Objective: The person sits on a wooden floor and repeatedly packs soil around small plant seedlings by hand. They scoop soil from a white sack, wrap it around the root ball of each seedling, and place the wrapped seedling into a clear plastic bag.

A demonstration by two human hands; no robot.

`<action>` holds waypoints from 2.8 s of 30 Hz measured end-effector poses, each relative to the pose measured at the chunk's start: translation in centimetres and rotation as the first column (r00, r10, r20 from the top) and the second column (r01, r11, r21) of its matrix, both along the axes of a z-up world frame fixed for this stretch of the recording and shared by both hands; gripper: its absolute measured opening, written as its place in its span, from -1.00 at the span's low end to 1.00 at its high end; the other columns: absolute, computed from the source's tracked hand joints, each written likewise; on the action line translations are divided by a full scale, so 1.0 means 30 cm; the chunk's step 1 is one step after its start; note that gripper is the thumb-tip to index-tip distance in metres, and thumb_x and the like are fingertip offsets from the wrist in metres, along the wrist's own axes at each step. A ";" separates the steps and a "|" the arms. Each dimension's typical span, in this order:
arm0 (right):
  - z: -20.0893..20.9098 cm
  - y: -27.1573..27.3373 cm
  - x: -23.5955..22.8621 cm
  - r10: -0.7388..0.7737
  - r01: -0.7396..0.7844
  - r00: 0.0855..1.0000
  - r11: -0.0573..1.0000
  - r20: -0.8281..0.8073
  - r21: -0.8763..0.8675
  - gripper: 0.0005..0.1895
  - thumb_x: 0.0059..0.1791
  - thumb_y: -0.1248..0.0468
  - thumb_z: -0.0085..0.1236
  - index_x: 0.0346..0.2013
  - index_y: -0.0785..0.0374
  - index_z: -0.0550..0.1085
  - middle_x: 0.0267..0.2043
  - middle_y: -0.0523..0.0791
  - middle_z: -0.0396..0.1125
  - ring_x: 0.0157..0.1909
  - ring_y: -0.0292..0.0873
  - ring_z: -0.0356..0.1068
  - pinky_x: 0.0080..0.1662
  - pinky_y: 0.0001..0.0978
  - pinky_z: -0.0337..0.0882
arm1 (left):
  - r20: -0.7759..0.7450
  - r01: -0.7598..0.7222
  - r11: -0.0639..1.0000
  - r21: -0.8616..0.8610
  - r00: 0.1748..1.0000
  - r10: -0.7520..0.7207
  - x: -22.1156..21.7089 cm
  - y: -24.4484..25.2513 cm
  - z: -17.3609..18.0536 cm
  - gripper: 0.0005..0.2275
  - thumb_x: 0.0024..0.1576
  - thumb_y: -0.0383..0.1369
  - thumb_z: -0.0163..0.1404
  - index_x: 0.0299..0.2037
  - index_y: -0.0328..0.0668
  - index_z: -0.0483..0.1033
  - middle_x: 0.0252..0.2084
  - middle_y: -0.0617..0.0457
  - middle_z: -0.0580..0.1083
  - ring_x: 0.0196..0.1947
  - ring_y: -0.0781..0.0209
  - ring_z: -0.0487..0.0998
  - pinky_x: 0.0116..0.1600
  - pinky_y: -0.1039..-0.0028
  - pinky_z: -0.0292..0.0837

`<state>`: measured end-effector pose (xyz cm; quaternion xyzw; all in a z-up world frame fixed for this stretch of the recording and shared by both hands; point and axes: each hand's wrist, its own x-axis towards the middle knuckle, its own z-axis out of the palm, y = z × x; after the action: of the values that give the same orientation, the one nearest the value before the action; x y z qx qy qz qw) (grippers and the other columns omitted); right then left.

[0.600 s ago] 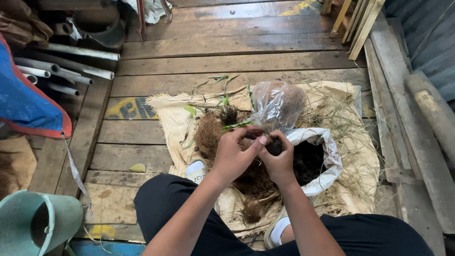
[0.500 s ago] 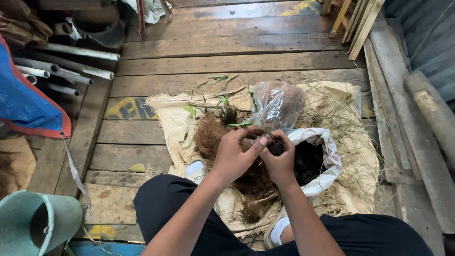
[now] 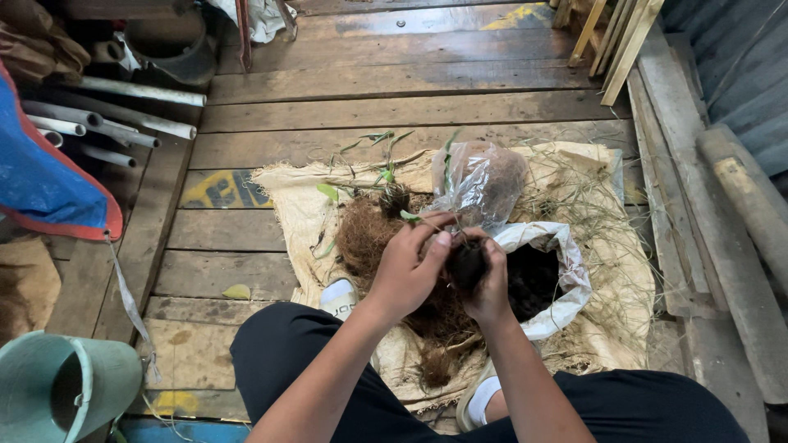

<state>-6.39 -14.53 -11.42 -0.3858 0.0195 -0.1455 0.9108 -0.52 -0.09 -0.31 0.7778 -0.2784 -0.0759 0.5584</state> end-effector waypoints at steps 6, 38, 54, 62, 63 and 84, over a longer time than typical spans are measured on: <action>-0.017 0.008 0.000 -0.033 0.052 0.978 0.995 -0.207 0.084 -0.60 0.15 -0.01 -0.19 -0.05 0.26 0.40 -0.14 -0.09 0.38 -0.11 -0.21 0.43 -0.10 -0.32 0.48 | 0.113 0.067 0.997 -0.031 0.992 -0.063 -0.008 0.006 0.021 -0.73 0.26 -0.37 -0.01 0.12 -0.26 0.57 0.18 -0.18 0.51 0.21 -0.08 0.53 0.28 0.23 0.40; 0.106 0.035 0.005 -0.056 0.074 0.992 0.984 -0.113 0.159 -0.62 0.05 0.17 -0.15 0.14 0.19 0.31 0.06 -0.03 0.31 0.08 -0.16 0.38 0.09 -0.30 0.46 | 0.178 0.047 0.999 -0.005 0.983 -0.046 -0.016 -0.002 0.027 -0.74 0.17 -0.38 0.11 0.03 -0.29 0.59 0.16 -0.23 0.49 0.15 -0.11 0.54 0.24 0.20 0.41; 0.100 -0.023 0.018 0.101 -0.071 0.941 0.992 -0.324 0.103 -0.71 0.09 0.18 -0.06 0.13 -0.01 0.30 -0.16 -0.11 0.39 -0.29 -0.20 0.44 -0.37 -0.36 0.45 | 0.227 -0.166 0.896 0.412 0.971 0.075 0.020 0.015 0.007 -0.68 0.14 -0.17 0.02 0.07 -0.03 0.55 0.13 -0.01 0.51 0.25 -0.04 0.38 0.38 -0.06 0.04; 0.085 -0.024 0.029 0.126 -0.068 0.923 0.983 -0.363 0.168 -0.76 0.13 0.13 -0.13 0.08 0.02 0.31 -0.15 -0.11 0.44 -0.28 -0.21 0.47 -0.37 -0.40 0.49 | 0.418 -0.251 0.824 0.508 0.908 0.019 0.033 0.011 -0.021 -0.48 0.09 -0.18 0.07 0.28 -0.09 0.37 0.35 -0.19 0.27 0.39 -0.25 0.17 0.38 -0.40 -0.32; 0.087 -0.024 0.030 0.117 -0.060 0.921 0.985 -0.371 0.160 -0.76 0.13 0.14 -0.12 0.08 0.04 0.32 -0.14 -0.10 0.45 -0.26 -0.21 0.47 -0.35 -0.39 0.50 | 0.451 -0.267 0.822 0.503 0.892 0.014 0.033 0.009 -0.024 -0.43 0.08 -0.18 0.08 0.33 -0.12 0.33 0.37 -0.24 0.22 0.41 -0.32 0.12 0.36 -0.40 -0.31; 0.145 -0.108 -0.008 0.170 -0.191 0.936 0.981 -0.309 -0.039 -0.53 -0.08 0.26 0.27 0.10 0.06 0.35 -0.14 -0.10 0.33 -0.33 -0.22 0.40 -0.34 -0.42 0.47 | 0.290 -0.423 0.785 0.453 0.902 0.318 0.149 0.070 0.010 -0.67 0.14 -0.22 0.06 0.10 -0.02 0.48 0.31 -0.09 0.32 0.41 -0.08 0.17 0.45 -0.29 -0.32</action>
<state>-6.61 -17.78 -7.07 -0.4347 0.1190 -0.0006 0.8927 3.94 2.02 0.00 0.9394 -0.1439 0.0433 0.3083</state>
